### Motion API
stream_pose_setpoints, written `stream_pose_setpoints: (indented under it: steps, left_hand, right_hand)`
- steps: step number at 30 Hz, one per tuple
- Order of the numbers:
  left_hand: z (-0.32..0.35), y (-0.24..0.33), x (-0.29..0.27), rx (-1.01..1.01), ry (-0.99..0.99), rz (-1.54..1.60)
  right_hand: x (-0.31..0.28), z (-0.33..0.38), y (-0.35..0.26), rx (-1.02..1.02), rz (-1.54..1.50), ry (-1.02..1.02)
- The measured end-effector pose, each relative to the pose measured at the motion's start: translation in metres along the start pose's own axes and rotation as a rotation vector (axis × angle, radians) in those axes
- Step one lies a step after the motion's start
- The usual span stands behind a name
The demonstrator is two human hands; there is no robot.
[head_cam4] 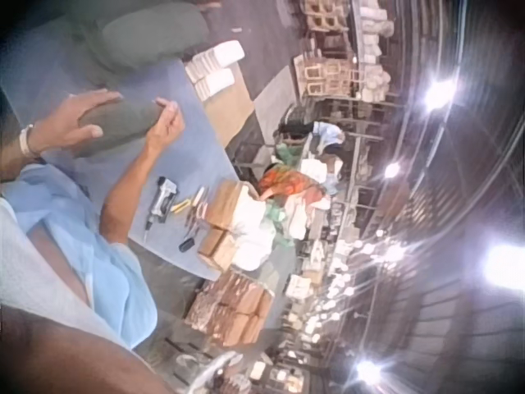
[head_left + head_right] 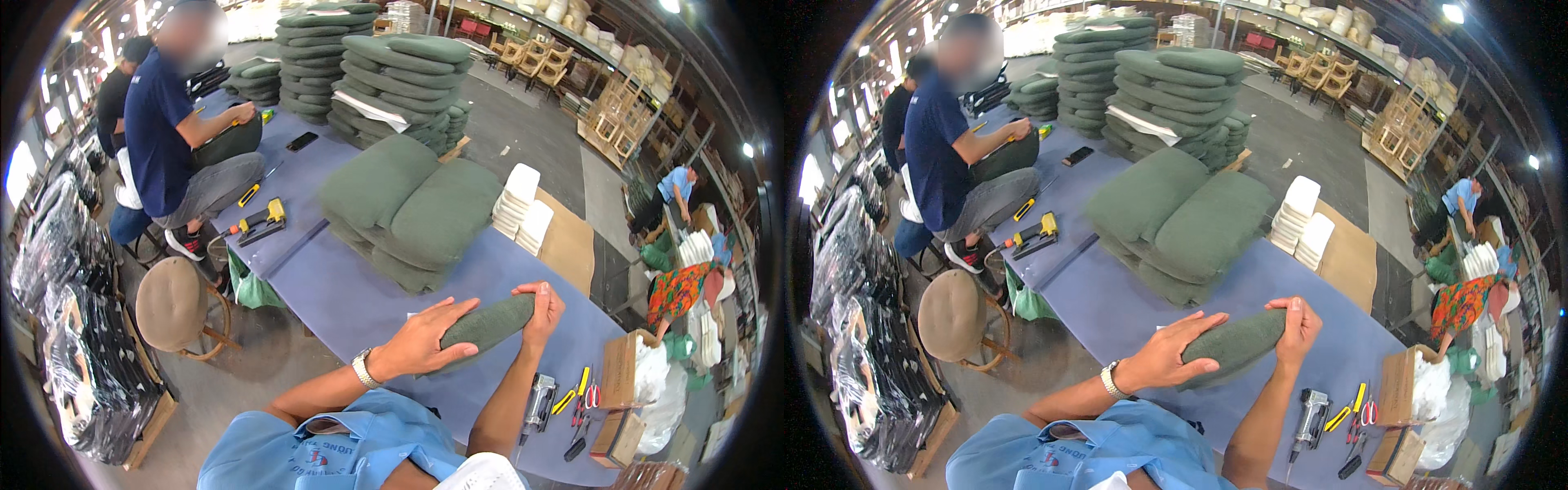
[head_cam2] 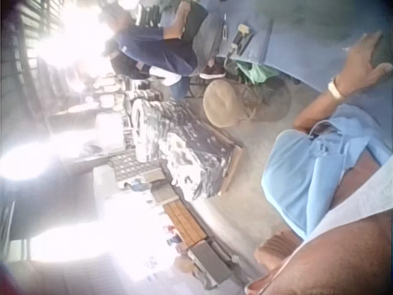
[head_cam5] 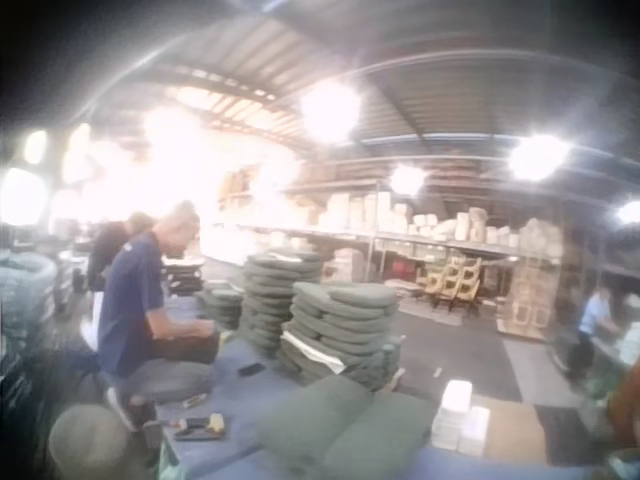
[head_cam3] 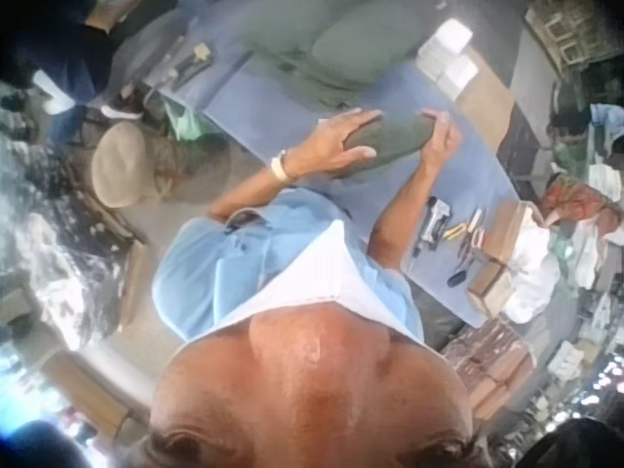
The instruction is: The person uses a staple gun to attach green fabric to cushion frames, then trims excess fabric with a utility knife. They fold and stack the finished cushions on the table.
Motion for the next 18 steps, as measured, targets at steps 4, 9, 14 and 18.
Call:
stream_pose_setpoints:
  steps: [4, 9, 14, 18]
  left_hand:
    - [0.014, -0.014, -0.025, 0.01, -0.012, 0.021]
    - [0.024, -0.036, -0.047, 0.06, 0.054, 0.057]
    - [0.012, -0.002, -0.053, 0.255, 0.205, -0.007]
    - [-0.006, 0.01, -0.038, 0.244, 0.135, -0.036]
  right_hand:
    - [0.03, 0.001, -0.008, 0.0, 0.04, 0.001]
    - [0.06, 0.01, -0.028, 0.01, 0.15, 0.071]
    - [0.038, 0.029, -0.067, 0.005, 0.245, 0.29]
    - [0.026, 0.043, -0.065, 0.022, 0.382, 0.368]
Point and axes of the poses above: each hand's wrist, its own z-axis away from the middle knuckle, its own x-axis out of the palm, y = z × x, the point moved 7 cm from there along -z, towards the middle knuckle, and after that the axes turned 2 degrees about -z, right-handed, at the moved point
